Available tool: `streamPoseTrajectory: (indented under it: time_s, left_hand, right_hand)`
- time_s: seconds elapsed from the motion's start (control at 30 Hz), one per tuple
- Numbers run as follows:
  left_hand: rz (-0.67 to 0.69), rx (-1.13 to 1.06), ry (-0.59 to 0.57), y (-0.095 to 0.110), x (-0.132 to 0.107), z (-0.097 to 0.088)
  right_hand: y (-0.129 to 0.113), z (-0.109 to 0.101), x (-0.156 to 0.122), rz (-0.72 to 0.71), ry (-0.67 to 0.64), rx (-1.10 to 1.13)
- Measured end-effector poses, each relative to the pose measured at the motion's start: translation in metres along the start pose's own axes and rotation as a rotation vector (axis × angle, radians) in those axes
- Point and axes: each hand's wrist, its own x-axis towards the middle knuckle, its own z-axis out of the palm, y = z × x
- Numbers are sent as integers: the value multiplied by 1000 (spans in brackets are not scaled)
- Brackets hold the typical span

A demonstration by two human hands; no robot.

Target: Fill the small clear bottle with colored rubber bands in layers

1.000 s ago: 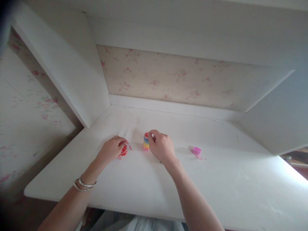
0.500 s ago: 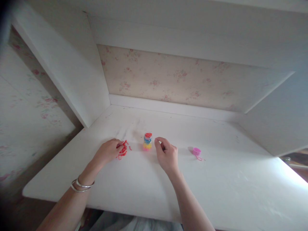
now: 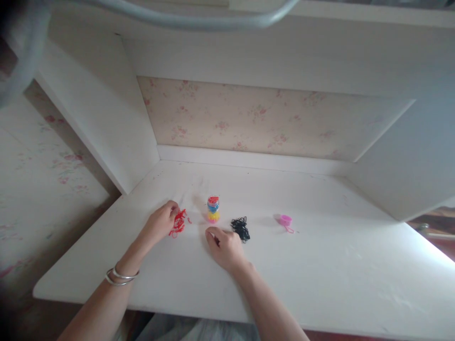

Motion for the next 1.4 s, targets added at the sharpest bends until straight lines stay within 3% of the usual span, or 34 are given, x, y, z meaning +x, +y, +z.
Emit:
streamPoseTrajectory:
  time_s: [0.4,0.63,0.77,0.9,1.0,1.2,1.4]
  left_hand:
    - [64,-253,108,2,7,9]
    - [139,-336,150,8,5,4]
    - [97,-565,122,23,0,-2]
    - [-45,-910,34,47,-2,-12]
    - [-22,-1051,28,67,0,-22]
    - [92,-985,59,101,13,-25]
    - [164,-886,82,106,24,-5]
  right_hand:
    - [7,1,1,-25,-62,-86]
    - [5,-2,1,-33,-101,-123]
    - [3,-3,1,-38,-111,-145]
    - [3,-3,0,-37,-123,-167]
    - [3,-2,0,-45,-129,-188]
    - [5,0,-2,-75,-143,-208]
    - [4,-1,-1,-86,-156,-213]
